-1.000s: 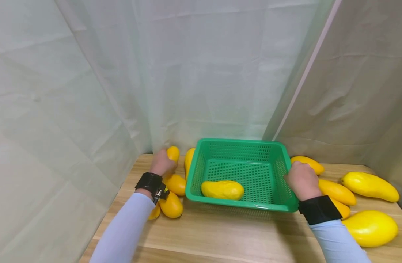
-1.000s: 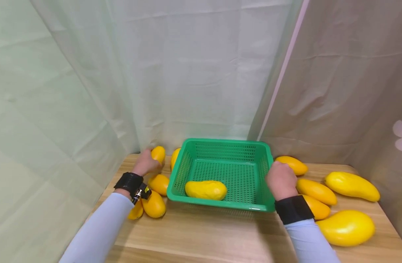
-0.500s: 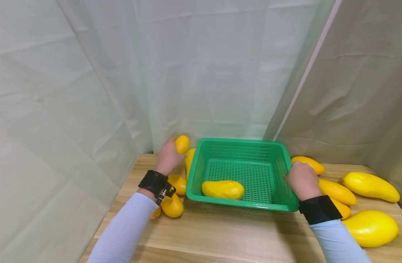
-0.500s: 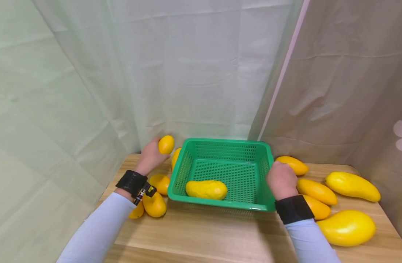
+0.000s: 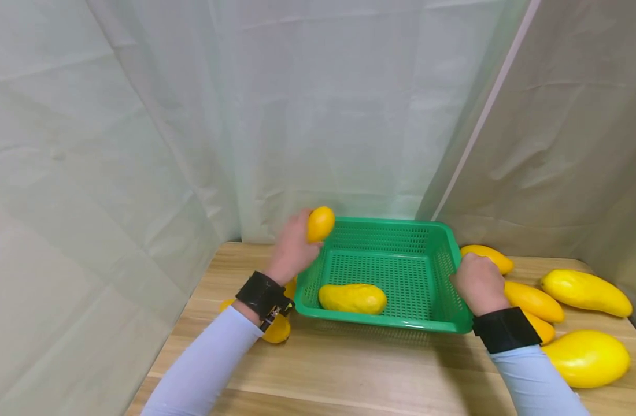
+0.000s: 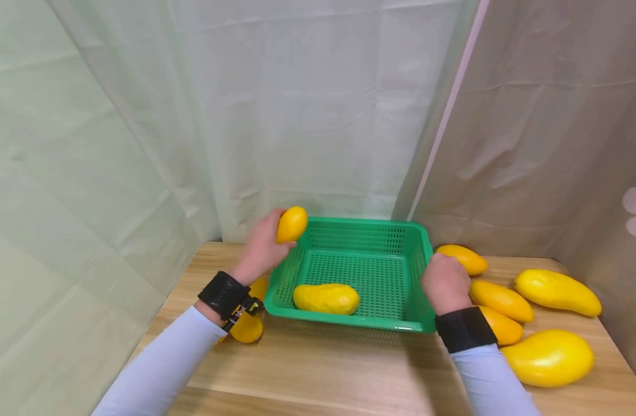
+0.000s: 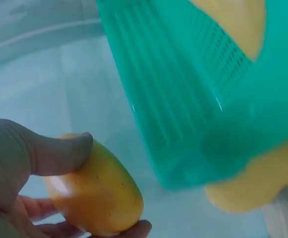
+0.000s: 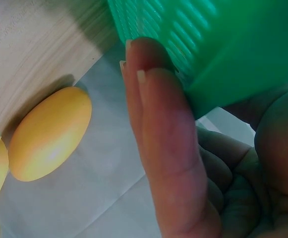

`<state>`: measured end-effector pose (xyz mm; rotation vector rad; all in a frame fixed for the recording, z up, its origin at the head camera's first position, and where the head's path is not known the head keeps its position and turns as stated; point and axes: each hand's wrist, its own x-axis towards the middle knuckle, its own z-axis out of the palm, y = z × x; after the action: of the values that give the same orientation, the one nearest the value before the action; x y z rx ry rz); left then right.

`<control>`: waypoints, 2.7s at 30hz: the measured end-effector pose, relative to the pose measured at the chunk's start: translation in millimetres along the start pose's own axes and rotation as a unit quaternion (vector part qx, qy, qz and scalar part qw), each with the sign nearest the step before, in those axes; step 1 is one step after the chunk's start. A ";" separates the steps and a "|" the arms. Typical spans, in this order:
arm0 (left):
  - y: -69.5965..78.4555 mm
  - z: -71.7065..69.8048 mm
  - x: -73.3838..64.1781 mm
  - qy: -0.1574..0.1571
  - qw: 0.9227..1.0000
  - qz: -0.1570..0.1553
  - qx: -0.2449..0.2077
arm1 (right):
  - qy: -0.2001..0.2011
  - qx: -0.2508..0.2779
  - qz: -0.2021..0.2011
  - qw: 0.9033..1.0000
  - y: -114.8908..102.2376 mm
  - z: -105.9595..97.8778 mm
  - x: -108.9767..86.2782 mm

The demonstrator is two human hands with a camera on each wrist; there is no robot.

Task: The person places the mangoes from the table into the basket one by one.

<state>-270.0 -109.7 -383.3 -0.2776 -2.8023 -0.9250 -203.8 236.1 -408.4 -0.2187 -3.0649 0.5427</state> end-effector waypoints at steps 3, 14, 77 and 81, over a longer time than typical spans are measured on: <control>8.5 8.0 -2.5 -0.031 0.999 0.035 0.016 | 0.001 0.001 -0.002 1.000 0.6 0.1 0.0; 18.4 30.0 -3.7 -0.148 0.973 0.119 0.130 | 0.006 0.002 -0.007 1.000 1.1 1.0 1.4; 30.7 57.1 6.4 -0.357 0.893 0.071 0.263 | 0.028 0.010 -0.011 0.999 -1.4 2.3 -0.7; 29.1 53.2 7.4 -0.352 0.897 0.078 0.254 | 0.025 0.012 -0.010 1.000 -1.4 1.9 -0.8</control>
<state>-276.2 -53.8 -407.1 -0.8868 -3.4406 -0.0013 -203.2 234.0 -409.7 -0.1962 -3.0079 0.5646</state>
